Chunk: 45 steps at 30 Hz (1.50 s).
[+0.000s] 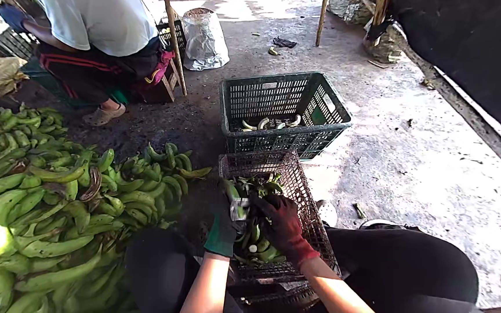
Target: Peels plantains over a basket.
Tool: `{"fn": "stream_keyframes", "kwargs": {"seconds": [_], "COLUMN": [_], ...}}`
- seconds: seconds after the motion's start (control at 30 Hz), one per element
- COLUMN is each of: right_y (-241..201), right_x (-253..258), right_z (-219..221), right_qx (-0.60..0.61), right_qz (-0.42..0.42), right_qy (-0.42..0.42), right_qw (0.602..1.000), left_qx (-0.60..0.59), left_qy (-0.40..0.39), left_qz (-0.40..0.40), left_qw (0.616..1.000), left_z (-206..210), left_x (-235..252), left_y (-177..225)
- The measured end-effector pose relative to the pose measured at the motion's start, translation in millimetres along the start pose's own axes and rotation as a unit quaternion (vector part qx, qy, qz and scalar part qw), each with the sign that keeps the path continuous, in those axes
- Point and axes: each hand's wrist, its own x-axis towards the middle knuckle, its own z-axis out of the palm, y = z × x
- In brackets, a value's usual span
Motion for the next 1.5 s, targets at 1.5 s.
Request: {"fn": "stream_keyframes", "kwargs": {"seconds": [1.5], "right_y": [48], "right_x": [7], "right_z": [-43], "right_qx": [0.335], "right_qz": [0.311], "right_qy": [0.013], "right_qw": [0.889], "left_qx": [0.137], "left_qy": [-0.124], "left_qz": [-0.019], "left_qw": [0.983], "left_z": [15], "left_x": [-25], "left_y": [13]}}
